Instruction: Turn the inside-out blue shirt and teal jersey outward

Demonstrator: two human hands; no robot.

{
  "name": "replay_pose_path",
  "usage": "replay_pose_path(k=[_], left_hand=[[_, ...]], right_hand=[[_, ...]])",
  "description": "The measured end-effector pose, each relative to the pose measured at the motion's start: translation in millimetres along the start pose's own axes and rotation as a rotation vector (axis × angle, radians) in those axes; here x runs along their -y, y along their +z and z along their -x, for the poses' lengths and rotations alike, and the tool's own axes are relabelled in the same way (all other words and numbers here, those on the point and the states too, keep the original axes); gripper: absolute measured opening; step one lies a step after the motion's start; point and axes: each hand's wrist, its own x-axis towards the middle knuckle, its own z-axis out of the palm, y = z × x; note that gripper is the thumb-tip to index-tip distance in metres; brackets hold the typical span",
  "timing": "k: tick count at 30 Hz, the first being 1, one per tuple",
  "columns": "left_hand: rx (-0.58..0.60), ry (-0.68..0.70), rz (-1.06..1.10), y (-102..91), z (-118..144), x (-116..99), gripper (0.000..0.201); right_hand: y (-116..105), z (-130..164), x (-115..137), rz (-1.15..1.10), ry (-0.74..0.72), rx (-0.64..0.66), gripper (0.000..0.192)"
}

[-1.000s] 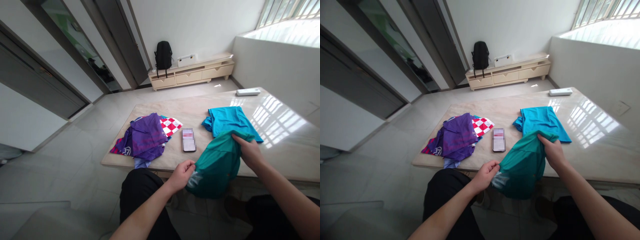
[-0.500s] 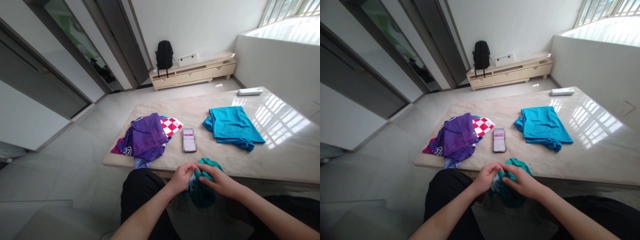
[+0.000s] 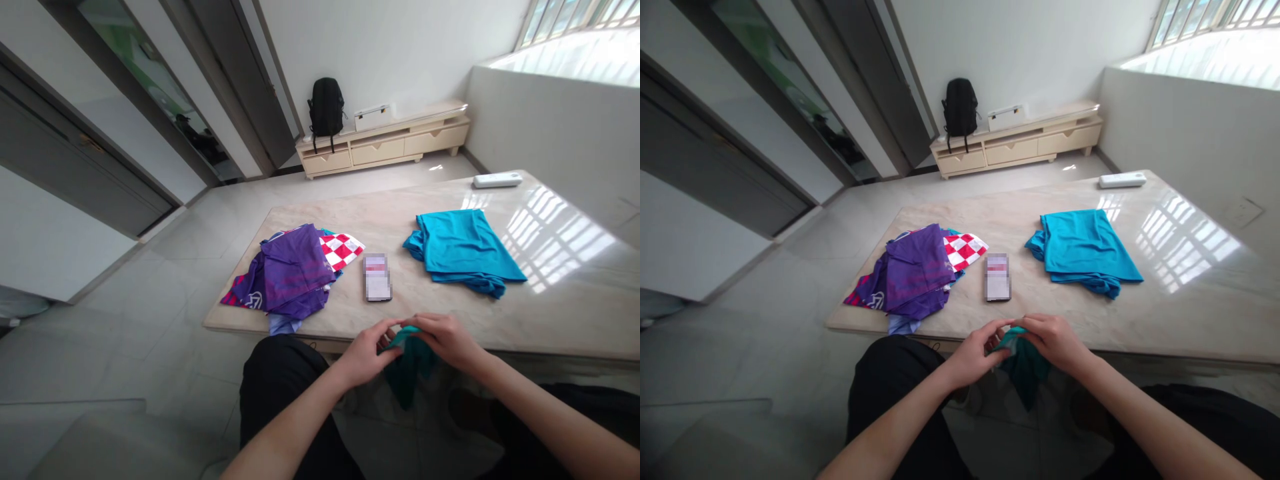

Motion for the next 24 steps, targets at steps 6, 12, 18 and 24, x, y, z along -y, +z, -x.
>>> replay_pose_path(k=[6,12,18,24], left_hand=[[-0.031,-0.009,-0.358,-1.6,-1,16,0.036],[-0.02,-0.077,-0.49,-8.2,-1,17,0.028],[-0.17,0.005,-0.339,-21.6,-5,12,0.038],[-0.077,-0.091,-0.552,-22.4,-6,16,0.034]], right_hand=[[-8,-1,-2,0.037,-0.027,-0.013,0.027],[-22,-5,-6,0.042,0.016,-0.284,0.025],[-32,-9,-24,0.111,0.205,-0.5,0.028],[-46,-13,-39,0.123,0.422,-0.659,0.036]])
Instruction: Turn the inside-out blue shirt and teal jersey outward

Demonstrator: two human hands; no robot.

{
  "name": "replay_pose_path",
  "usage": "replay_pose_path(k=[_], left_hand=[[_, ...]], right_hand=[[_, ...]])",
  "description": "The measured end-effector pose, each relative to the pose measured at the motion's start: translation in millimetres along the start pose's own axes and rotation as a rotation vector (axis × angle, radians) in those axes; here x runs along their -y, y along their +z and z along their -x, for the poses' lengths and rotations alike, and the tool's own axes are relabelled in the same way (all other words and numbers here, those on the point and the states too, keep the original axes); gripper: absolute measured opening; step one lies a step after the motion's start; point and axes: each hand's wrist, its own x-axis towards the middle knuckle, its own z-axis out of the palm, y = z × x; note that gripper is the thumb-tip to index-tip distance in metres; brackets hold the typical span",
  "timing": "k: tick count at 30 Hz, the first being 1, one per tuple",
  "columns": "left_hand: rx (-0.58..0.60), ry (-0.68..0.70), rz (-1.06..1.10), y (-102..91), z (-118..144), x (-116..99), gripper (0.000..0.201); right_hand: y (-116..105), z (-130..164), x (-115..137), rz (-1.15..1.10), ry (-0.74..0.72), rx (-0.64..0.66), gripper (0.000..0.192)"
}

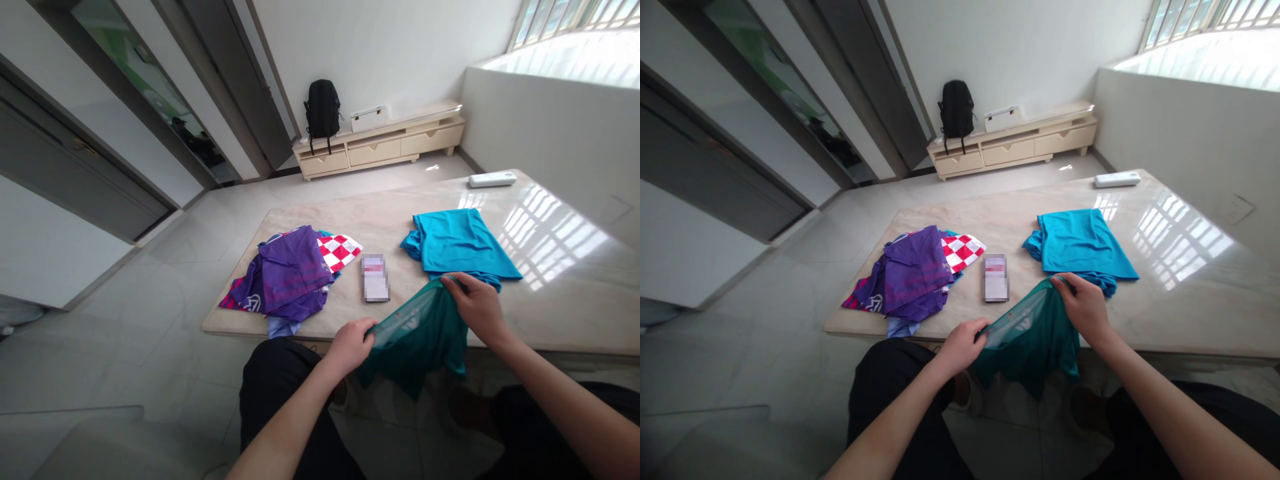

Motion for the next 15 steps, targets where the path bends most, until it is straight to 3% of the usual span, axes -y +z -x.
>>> replay_pose_path(k=[4,7,11,15], left_hand=[[0.003,-0.038,-0.009,2.2,1,-1,0.029],[-0.065,-0.017,0.104,-0.3,1,-1,0.037],[-0.161,0.044,0.242,-5.7,3,-2,0.043],[-0.215,0.035,0.202,-8.1,5,-3,0.032]], right_hand=[[-8,-8,-2,-0.039,0.072,-0.065,0.039],[-12,-10,0,-0.133,0.042,-0.08,0.036],[-10,-10,0,-0.225,0.04,-0.013,0.034],[-11,-13,-2,-0.27,0.136,0.089,0.039]])
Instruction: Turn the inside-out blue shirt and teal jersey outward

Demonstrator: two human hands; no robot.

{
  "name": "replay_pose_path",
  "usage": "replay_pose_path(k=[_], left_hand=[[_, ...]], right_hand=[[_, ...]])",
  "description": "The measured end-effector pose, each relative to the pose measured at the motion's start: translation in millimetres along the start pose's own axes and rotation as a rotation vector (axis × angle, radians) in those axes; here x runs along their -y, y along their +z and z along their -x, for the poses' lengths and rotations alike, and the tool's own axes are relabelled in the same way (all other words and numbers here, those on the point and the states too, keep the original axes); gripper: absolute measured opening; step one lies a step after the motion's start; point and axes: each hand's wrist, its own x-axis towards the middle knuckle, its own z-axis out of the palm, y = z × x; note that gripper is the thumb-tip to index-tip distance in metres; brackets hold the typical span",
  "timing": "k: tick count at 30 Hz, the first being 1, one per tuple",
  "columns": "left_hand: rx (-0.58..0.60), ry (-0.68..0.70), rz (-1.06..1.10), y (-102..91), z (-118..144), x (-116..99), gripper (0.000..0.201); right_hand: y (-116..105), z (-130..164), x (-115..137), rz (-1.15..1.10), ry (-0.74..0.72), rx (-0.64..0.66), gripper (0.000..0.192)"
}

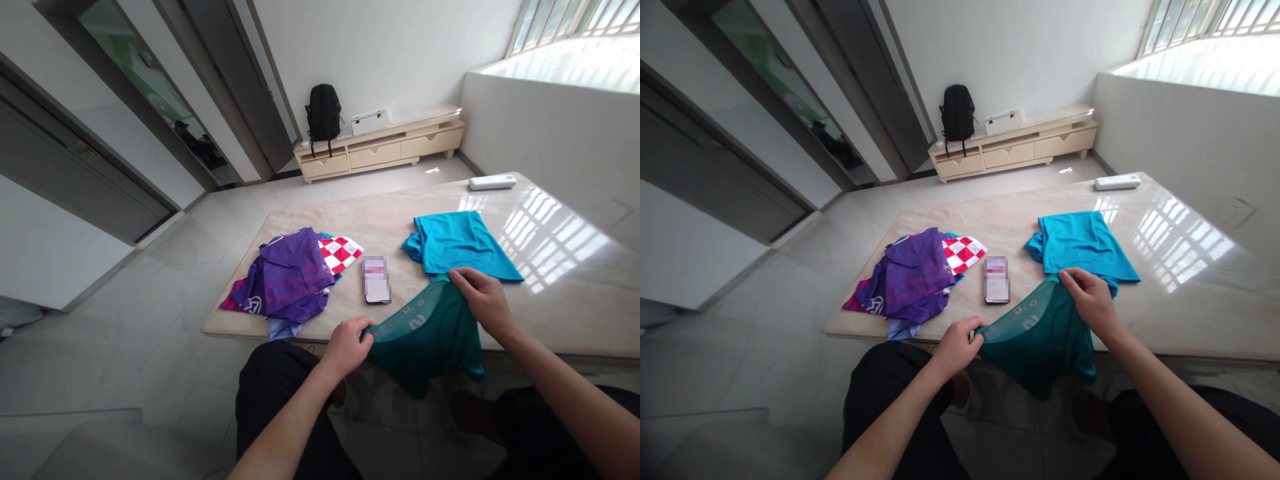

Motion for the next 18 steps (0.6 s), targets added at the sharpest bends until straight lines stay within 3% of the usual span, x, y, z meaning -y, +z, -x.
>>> replay_pose_path(k=[6,15,18], left_hand=[[-0.011,-0.075,0.156,-1.2,-1,11,0.03],[-0.034,0.042,0.139,-5.0,-1,7,0.021],[0.034,0.069,0.16,-6.2,0,8,0.031]], right_hand=[[-17,-7,5,-0.046,0.066,0.201,0.043],[-21,-11,2,0.128,-0.195,0.137,0.036],[-23,-13,2,0.172,-0.169,0.159,0.04]])
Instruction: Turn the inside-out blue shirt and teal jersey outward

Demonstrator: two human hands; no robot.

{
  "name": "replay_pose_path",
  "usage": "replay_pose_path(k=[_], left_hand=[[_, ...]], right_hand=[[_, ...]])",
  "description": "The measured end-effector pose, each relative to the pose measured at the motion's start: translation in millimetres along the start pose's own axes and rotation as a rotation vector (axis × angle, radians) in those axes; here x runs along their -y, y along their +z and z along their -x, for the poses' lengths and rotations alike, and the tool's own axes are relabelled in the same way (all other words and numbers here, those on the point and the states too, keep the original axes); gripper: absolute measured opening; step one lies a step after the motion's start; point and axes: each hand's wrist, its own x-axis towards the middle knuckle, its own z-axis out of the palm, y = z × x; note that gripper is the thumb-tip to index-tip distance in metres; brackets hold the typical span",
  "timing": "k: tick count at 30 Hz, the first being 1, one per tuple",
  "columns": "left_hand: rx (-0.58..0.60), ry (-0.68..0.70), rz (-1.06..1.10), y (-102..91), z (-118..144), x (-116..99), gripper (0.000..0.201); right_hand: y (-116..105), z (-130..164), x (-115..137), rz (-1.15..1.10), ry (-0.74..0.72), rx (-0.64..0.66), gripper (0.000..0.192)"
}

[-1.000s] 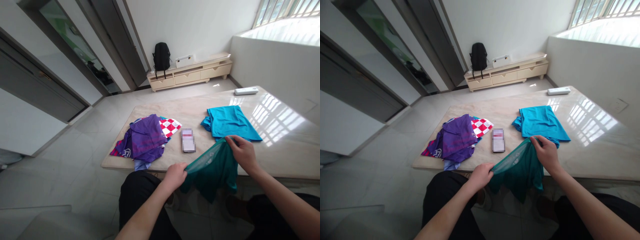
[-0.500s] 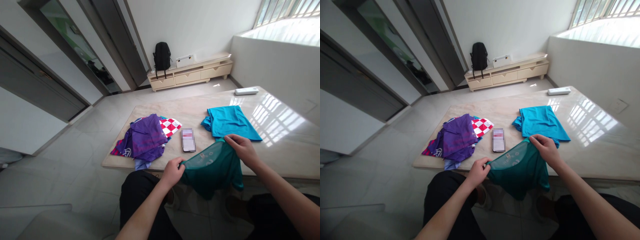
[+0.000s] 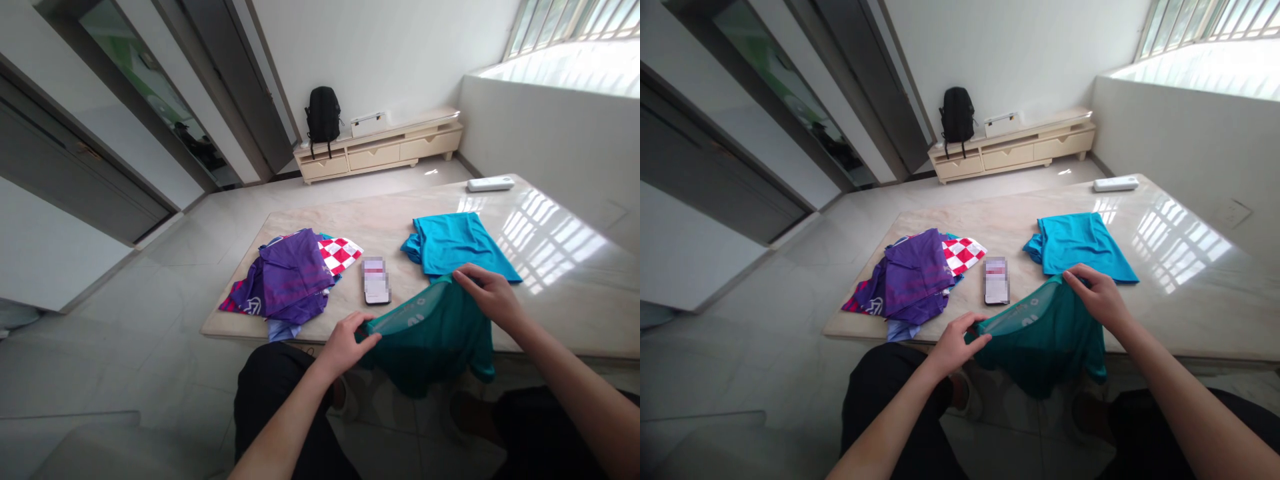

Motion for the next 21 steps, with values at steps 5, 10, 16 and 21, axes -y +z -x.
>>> replay_pose_path(k=[5,10,16,21], left_hand=[[0.045,0.019,-0.041,-3.2,-3,10,0.029],[0.035,0.046,-0.07,-4.6,-5,18,0.034],[-0.017,0.064,-0.051,-1.9,0,11,0.033],[-0.07,-0.037,0.003,0.4,3,7,0.029]], right_hand=[[-12,-4,-5,0.052,0.071,0.181,0.051],[-25,-7,-6,-0.024,0.097,0.359,0.054],[-30,-6,-5,0.017,0.045,0.545,0.051],[-23,-6,-14,-0.057,0.001,0.424,0.045]])
